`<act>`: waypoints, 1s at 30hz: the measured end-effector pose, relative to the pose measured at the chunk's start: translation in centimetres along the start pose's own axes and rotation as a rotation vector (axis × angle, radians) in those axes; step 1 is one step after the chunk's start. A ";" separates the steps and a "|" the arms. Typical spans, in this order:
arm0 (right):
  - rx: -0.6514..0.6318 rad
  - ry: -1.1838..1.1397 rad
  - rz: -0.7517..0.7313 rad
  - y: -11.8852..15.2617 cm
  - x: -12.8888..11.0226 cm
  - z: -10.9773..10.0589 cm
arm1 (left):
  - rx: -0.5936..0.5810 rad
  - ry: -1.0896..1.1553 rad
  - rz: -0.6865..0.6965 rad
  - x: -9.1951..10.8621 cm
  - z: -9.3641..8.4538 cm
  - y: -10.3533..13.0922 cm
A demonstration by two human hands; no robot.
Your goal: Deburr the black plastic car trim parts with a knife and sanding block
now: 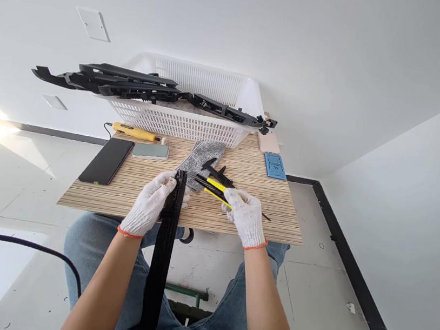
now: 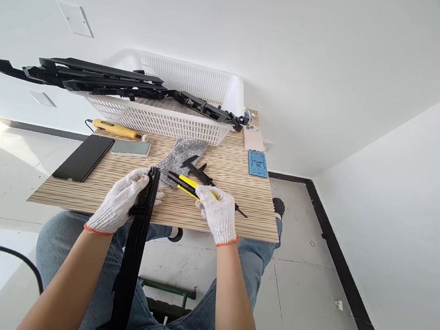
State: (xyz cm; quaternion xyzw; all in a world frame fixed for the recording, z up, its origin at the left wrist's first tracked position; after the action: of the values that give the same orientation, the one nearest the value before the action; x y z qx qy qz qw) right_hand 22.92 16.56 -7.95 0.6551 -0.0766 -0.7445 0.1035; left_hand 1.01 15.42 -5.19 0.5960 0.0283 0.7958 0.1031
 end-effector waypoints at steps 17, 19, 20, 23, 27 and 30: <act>-0.022 0.037 0.010 0.0 0.2 0.5 | 0.073 -0.029 -0.021 -0.4 -1.1 0.1; 0.019 0.016 -0.002 0.0 0.1 0.0 | 0.080 -0.036 -0.022 -0.5 -1.3 0.1; 0.018 0.013 -0.002 0.0 0.1 0.0 | 0.083 -0.043 -0.019 -0.5 -1.3 0.0; -0.077 0.062 0.007 0.1 0.4 0.8 | 0.091 -0.045 -0.009 -0.4 -1.5 0.0; -0.031 0.077 -0.036 0.4 0.0 0.2 | 0.073 -0.027 -0.028 -0.7 -1.4 -0.1; -0.134 0.133 -0.025 0.4 0.1 1.2 | 0.059 -0.031 -0.013 -0.5 -1.2 -0.2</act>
State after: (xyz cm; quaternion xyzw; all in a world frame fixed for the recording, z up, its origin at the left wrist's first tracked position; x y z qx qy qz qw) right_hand 21.76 16.10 -7.83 0.6956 -0.0112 -0.7039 0.1429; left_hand 0.03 15.62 -6.01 0.6110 0.0538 0.7845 0.0910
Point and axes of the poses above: each hand's wrist, its own y-axis away from the middle knuckle, its own z-axis out of the palm, x = y × z, the point moved 10 cm from there along -y, towards the middle knuckle, and after that the axes turned 8 degrees about -x, right-handed, at the moved point
